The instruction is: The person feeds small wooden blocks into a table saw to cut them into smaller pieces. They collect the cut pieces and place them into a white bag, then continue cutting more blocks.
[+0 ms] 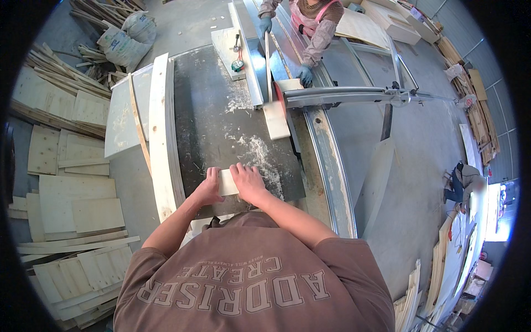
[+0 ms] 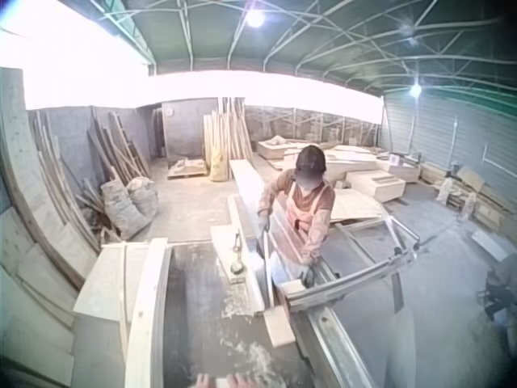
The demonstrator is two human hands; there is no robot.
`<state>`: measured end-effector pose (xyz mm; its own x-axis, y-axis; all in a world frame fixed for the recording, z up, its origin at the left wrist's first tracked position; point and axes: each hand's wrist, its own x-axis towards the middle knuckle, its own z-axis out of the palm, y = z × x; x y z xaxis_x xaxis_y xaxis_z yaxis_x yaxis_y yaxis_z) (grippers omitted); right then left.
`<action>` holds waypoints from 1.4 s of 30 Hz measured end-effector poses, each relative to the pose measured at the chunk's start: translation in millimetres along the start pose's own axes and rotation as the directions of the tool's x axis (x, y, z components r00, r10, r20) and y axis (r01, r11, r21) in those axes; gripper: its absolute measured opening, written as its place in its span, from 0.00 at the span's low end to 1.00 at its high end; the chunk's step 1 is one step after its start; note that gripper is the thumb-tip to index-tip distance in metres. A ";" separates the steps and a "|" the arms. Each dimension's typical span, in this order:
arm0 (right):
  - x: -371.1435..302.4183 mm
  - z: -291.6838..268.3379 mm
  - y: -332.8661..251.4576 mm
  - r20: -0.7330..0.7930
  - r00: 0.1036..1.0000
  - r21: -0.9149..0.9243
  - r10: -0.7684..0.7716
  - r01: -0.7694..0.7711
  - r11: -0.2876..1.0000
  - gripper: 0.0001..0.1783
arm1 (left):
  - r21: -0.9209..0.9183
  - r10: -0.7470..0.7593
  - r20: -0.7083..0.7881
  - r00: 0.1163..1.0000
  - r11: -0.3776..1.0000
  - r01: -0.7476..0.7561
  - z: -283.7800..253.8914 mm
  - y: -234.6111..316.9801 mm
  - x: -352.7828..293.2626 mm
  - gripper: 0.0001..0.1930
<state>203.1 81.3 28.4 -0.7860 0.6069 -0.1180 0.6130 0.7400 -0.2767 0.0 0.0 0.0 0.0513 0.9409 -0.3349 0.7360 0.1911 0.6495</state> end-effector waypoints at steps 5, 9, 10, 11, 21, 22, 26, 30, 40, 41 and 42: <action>8.6 1.4 1.2 -0.079 0.997 0.015 -0.009 0.011 1.000 0.50 | 0.028 0.011 -0.013 1.000 1.000 -0.011 -9.6 -1.4 6.9 0.59; 2.9 -2.9 9.3 0.020 1.000 0.168 0.020 -0.023 0.986 0.50 | 0.036 -0.007 0.023 1.000 0.999 0.007 -0.8 -2.5 3.0 0.60; 4.2 0.2 15.7 -0.029 0.996 0.314 0.080 -0.067 0.947 0.51 | 0.050 -0.003 0.027 1.000 0.999 0.002 -2.9 -2.6 3.5 0.62; 6.5 2.4 23.5 -0.070 0.987 0.454 0.143 -0.096 0.886 0.51 | 0.063 0.000 0.030 1.000 0.998 -0.002 -4.9 -2.8 3.7 0.64; 8.5 51.4 168.8 -0.007 0.597 0.159 0.802 -0.791 0.591 0.62 | -0.381 -0.243 -0.268 0.932 0.915 0.129 0.5 23.9 -66.6 0.61; 10.0 54.3 171.3 0.028 0.600 0.163 0.799 -0.792 0.589 0.62 | -0.397 -0.288 -0.256 0.923 0.902 0.172 1.3 25.4 -72.7 0.60; 13.4 56.0 163.3 -0.074 0.533 0.157 0.843 -0.828 0.538 0.54 | -0.436 -0.419 -0.240 0.876 0.852 0.288 3.6 19.5 -89.9 0.57; 16.1 45.8 147.0 -0.305 0.560 0.228 0.770 -0.742 0.630 0.50 | -0.455 -0.465 -0.282 0.839 0.835 0.310 1.6 12.6 -97.0 0.55; 84.1 45.3 200.9 -0.272 0.664 0.199 0.696 -0.669 0.716 0.51 | -0.491 -0.503 -0.263 0.823 0.805 0.334 4.5 24.3 -99.5 0.52; 83.1 49.7 203.6 -0.287 0.667 0.195 0.687 -0.662 0.724 0.51 | -0.491 -0.505 -0.264 0.822 0.804 0.336 6.7 21.4 -101.5 0.52; 82.9 53.0 207.0 -0.302 0.674 0.187 0.674 -0.651 0.735 0.50 | -0.495 -0.511 -0.265 0.818 0.800 0.339 9.9 19.1 -104.1 0.52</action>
<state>260.6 269.5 -89.2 -0.0925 0.9955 0.0217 0.9476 0.0947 -0.3051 15.4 -97.0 40.5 -0.5129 0.7461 -0.4245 0.2724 0.6105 0.7437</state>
